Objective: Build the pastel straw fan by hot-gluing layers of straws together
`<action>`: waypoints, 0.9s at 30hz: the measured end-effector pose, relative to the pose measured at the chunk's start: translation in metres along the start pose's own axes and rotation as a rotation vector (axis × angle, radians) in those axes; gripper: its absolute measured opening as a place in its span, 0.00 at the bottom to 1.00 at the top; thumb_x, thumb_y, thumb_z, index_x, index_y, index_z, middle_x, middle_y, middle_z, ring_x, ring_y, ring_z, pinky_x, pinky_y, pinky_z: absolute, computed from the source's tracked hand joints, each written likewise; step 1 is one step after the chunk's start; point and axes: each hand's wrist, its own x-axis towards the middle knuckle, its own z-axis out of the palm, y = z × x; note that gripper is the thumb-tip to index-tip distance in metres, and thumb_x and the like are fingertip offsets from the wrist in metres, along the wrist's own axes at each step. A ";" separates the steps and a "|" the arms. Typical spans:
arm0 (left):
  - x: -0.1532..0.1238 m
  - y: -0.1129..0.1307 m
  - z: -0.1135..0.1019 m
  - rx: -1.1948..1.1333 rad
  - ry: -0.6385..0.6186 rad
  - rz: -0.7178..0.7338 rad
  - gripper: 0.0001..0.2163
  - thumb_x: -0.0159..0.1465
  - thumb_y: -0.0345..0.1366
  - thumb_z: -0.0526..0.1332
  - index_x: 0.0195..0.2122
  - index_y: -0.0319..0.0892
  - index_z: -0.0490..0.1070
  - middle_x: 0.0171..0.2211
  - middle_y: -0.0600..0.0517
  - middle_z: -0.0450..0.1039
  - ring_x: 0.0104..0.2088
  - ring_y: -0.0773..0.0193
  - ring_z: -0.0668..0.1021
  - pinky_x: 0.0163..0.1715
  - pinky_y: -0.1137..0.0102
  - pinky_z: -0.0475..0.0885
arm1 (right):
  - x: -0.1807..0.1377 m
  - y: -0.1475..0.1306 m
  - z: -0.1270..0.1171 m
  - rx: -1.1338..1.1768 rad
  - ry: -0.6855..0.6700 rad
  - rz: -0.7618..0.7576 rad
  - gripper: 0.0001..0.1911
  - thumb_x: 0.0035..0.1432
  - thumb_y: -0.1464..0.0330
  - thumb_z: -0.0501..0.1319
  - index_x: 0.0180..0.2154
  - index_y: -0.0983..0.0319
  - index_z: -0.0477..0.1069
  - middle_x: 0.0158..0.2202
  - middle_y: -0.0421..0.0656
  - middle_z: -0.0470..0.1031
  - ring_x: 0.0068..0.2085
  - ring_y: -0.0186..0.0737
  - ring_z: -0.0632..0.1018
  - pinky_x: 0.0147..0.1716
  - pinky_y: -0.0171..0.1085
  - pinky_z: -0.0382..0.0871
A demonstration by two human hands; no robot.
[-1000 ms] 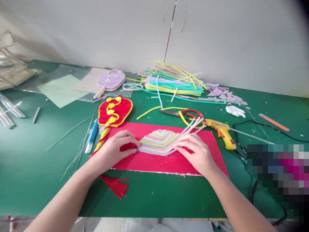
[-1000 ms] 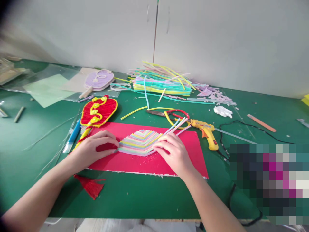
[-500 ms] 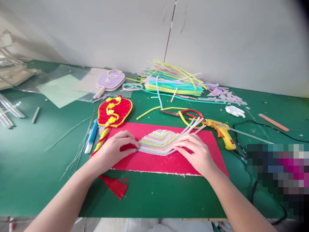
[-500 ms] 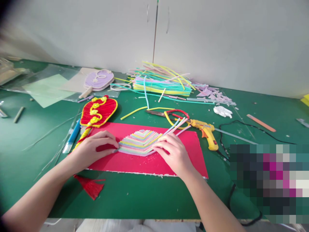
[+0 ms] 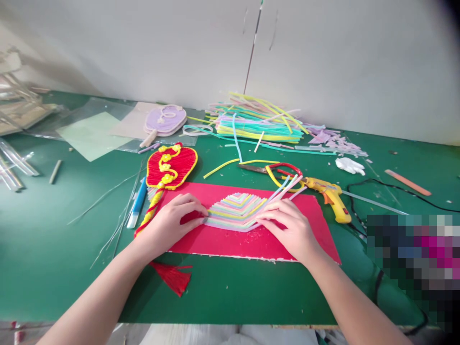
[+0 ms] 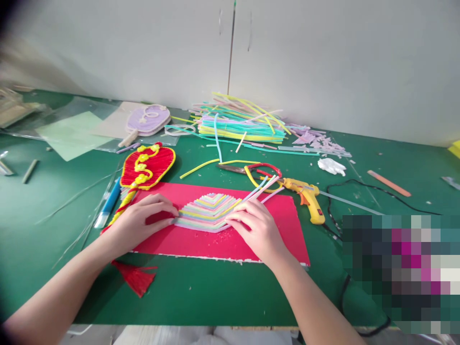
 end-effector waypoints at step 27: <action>0.003 -0.001 0.003 0.013 0.010 0.003 0.06 0.64 0.37 0.57 0.37 0.46 0.74 0.40 0.52 0.72 0.42 0.62 0.75 0.46 0.68 0.71 | -0.002 -0.016 0.019 -0.053 -0.098 -0.006 0.04 0.60 0.68 0.62 0.34 0.60 0.76 0.32 0.42 0.75 0.37 0.38 0.73 0.41 0.40 0.68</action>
